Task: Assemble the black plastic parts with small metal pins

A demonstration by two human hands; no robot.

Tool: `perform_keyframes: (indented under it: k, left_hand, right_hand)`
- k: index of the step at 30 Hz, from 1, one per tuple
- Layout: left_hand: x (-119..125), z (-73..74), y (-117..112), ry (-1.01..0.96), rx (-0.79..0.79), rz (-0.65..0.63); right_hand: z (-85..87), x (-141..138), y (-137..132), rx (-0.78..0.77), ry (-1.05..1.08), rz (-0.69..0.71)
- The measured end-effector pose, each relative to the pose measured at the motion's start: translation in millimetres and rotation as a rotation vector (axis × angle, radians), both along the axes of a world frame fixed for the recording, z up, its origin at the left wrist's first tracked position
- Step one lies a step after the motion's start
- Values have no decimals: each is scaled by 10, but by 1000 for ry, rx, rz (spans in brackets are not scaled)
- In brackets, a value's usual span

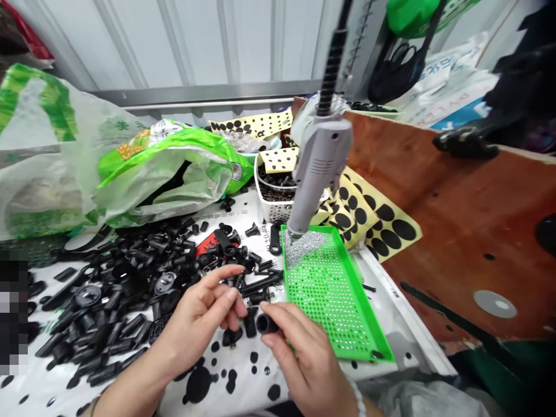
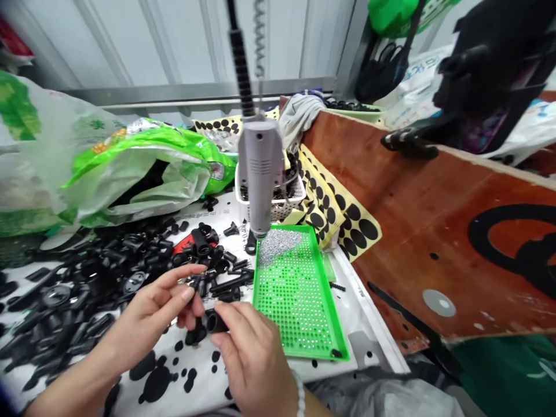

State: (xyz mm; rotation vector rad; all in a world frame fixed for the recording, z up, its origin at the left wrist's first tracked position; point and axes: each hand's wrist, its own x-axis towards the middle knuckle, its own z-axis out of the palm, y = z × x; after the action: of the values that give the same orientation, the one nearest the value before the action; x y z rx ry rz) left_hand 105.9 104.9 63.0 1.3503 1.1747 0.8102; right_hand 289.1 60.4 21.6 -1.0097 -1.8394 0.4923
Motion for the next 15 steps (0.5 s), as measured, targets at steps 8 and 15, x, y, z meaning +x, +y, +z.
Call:
perform_keyframes:
  k: [8, 15]
  left_hand:
    - [-342, -170, -372, -217, -152, 66]
    - [-601, -349, -563, -230, -20, 402]
  right_hand:
    - [-2, -303, -11, -68, 4, 130]
    - [-2, -543, -102, -119, -86, 208]
